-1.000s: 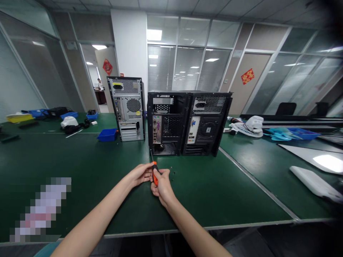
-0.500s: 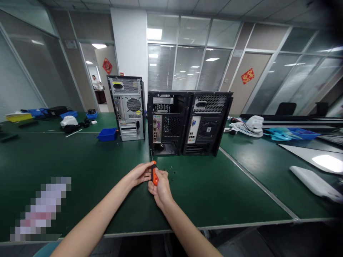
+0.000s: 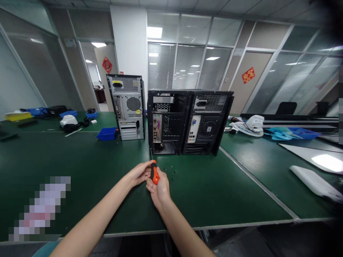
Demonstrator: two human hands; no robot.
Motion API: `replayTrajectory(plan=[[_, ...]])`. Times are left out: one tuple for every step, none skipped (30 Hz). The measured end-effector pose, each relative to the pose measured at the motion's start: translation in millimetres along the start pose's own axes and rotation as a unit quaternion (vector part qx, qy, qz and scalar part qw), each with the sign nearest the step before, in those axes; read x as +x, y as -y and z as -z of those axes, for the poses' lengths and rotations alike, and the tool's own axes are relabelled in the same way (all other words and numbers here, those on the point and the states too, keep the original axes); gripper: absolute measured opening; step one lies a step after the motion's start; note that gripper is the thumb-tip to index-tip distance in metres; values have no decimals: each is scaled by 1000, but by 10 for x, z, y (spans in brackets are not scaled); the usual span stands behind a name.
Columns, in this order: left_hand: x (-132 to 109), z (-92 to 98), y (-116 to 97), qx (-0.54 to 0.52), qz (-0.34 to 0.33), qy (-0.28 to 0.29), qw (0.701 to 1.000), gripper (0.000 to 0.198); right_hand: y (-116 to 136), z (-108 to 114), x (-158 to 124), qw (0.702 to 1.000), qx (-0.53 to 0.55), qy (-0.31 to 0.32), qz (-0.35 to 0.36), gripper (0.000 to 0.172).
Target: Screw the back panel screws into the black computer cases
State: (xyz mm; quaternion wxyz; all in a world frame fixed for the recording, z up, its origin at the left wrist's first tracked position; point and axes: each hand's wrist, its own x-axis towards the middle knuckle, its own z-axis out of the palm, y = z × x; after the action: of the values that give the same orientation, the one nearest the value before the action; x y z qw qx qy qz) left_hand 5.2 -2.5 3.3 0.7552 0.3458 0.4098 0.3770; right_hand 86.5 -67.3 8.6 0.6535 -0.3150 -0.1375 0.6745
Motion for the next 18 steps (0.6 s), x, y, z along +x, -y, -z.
replayTrajectory(plan=[[1,0,-2,-8,1,4,1000,20,2,-9,-4,1000,10,0,-1,18],[4,3,-3,-14,3,8,1000,19,5,-18,-7,1000,20,-2,-3,18],[10,9,-4,-17,8,9,1000,19,10,-28,-11,1000,31,-3,-5,19],[19,19,-2,-17,16,8,1000,19,15,-38,-13,999,42,-6,-8,19],[29,31,0,-16,25,8,1000,20,20,-47,-14,998,53,-7,-13,20],[40,45,4,-14,35,11,999,20,25,-57,-15,998,63,-6,-18,20],[52,61,9,-14,44,17,999,22,29,-67,-14,997,72,-4,-23,20],[64,76,14,-15,54,25,998,23,32,-76,-12,996,80,-2,-28,21],[73,89,19,-15,65,36,997,25,34,-83,-10,996,88,-1,-32,21],[78,97,22,-14,75,46,996,27,35,-90,-8,995,96,0,-34,21],[77,98,22,-14,85,55,995,28,33,-95,-6,994,103,0,-35,20],[70,91,19,-15,91,59,994,29,31,-98,-5,993,110,1,-36,21],[56,76,12,-20,92,58,994,30,28,-100,-4,993,116,2,-37,21],[37,53,2,-25,90,53,994,29,24,-102,-4,992,120,4,-37,22],[13,25,-11,-32,83,45,995,29,20,-104,-4,992,124,7,-37,24],[-14,-5,-26,-40,75,35,996,29,16,-105,-4,991,126,9,-38,26],[-39,-34,-42,-41,75,28,996,29,13,-107,-4,991,128,11,-38,28],[-62,-60,-56,-37,76,24,996,29,11,-109,-5,991,131,13,-40,30]])
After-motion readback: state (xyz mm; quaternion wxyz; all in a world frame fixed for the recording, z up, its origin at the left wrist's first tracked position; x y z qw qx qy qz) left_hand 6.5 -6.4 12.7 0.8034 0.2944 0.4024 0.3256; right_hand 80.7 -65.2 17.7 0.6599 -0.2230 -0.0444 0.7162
